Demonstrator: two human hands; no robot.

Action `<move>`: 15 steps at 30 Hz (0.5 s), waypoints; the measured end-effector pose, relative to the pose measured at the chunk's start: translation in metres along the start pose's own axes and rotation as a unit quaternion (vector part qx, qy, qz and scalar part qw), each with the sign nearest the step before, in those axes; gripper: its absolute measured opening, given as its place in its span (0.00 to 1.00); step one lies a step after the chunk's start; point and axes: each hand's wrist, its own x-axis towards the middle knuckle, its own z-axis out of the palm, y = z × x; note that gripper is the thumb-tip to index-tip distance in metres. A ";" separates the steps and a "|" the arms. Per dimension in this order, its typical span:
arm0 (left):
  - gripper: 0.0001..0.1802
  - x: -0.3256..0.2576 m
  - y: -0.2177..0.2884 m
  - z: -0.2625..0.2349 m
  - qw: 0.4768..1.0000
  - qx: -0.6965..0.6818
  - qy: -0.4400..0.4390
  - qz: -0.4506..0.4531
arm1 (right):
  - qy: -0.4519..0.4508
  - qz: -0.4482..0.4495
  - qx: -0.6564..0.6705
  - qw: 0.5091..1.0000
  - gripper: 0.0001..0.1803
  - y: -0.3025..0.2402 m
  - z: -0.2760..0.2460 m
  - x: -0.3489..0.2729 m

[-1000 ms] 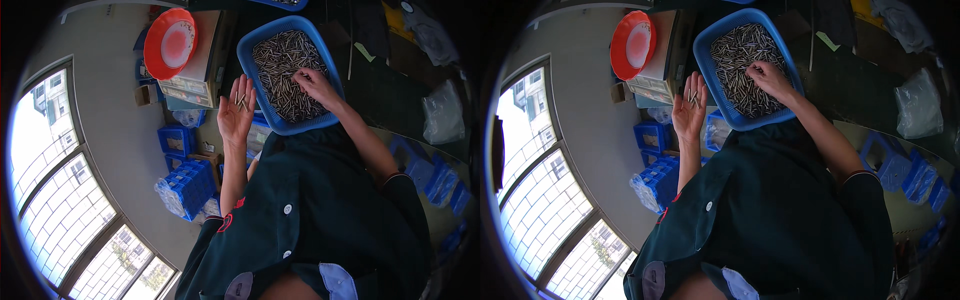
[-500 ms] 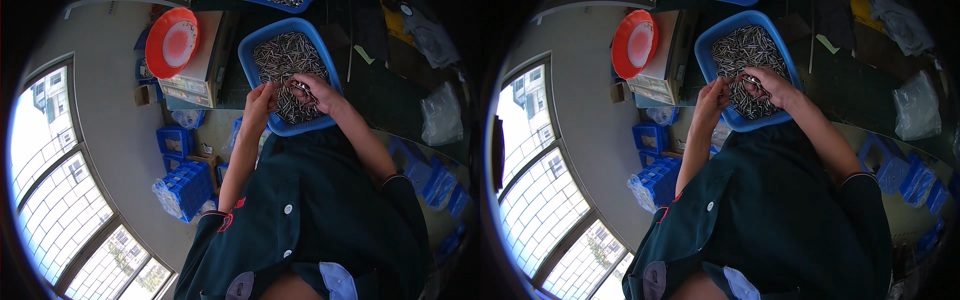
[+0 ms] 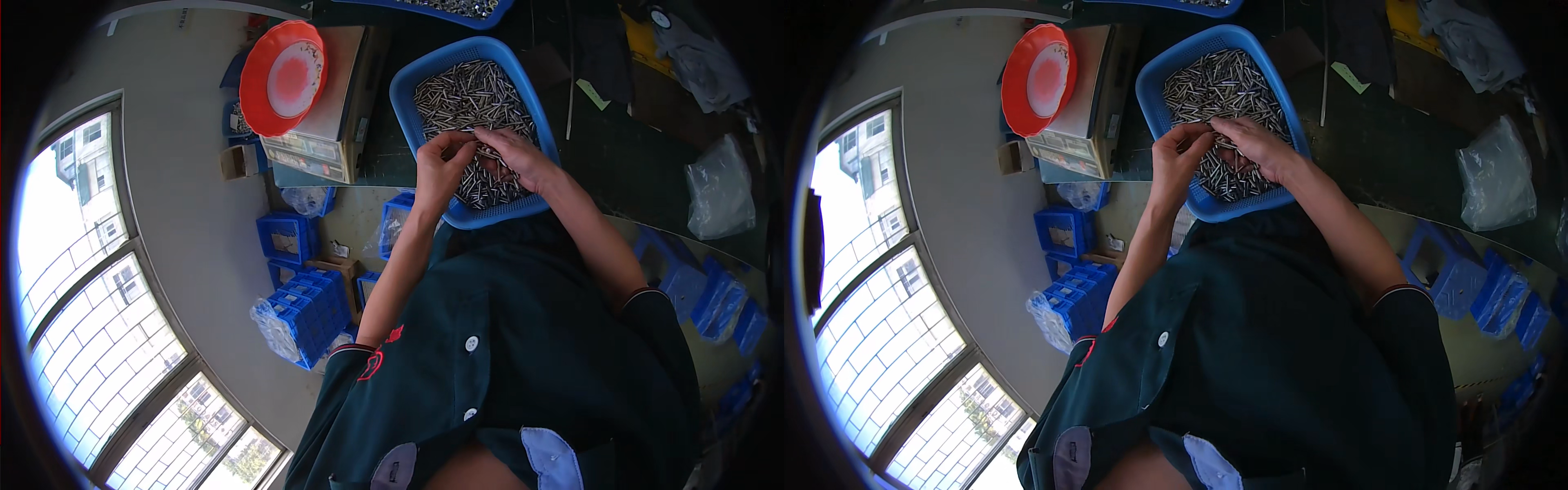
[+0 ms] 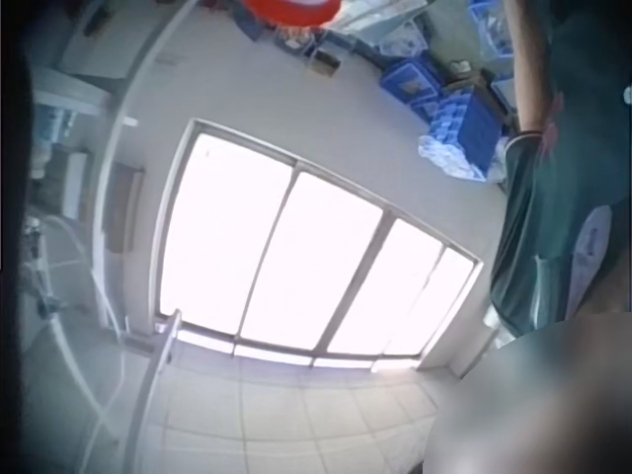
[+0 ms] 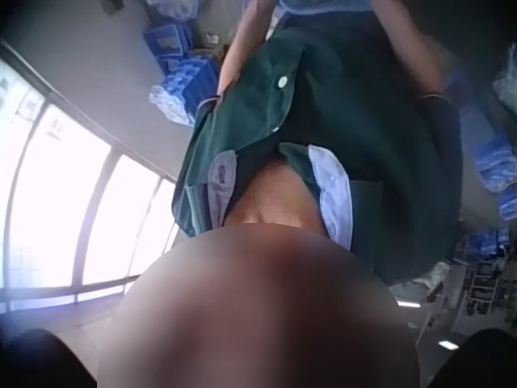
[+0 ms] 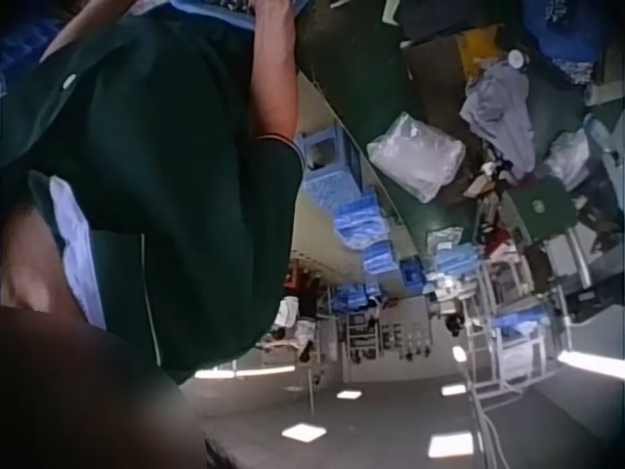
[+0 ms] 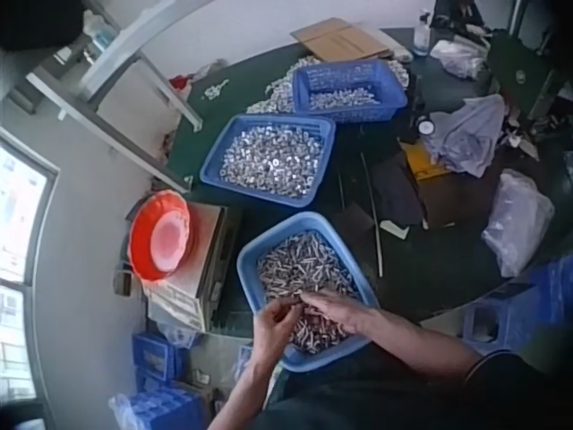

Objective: Weighing and sorting batches of metal pins using a digital industrial scale.

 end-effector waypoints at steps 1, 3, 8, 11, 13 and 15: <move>0.07 0.000 0.001 -0.001 1.000 0.000 0.000 0.001 | -0.026 0.004 -0.013 1.000 0.16 -0.001 -0.003 -0.001; 0.06 -0.002 0.003 -0.005 0.997 -0.042 -0.025 -0.053 | -0.045 0.014 -0.036 0.998 0.18 -0.005 -0.001 -0.004; 0.04 0.003 -0.015 -0.025 0.961 -0.247 -0.036 -0.118 | -0.034 0.019 -0.050 0.998 0.20 -0.005 0.005 -0.006; 0.03 0.006 -0.010 -0.031 0.886 -0.438 -0.022 -0.150 | -0.032 0.019 -0.048 0.998 0.21 0.004 -0.005 0.000; 0.04 0.005 0.011 -0.029 0.839 -0.513 0.041 -0.175 | -0.020 -0.007 -0.040 0.999 0.21 0.002 -0.003 -0.001; 0.09 0.007 0.001 -0.039 0.816 -0.554 0.034 -0.165 | -0.029 0.002 -0.043 0.999 0.21 0.004 -0.007 0.003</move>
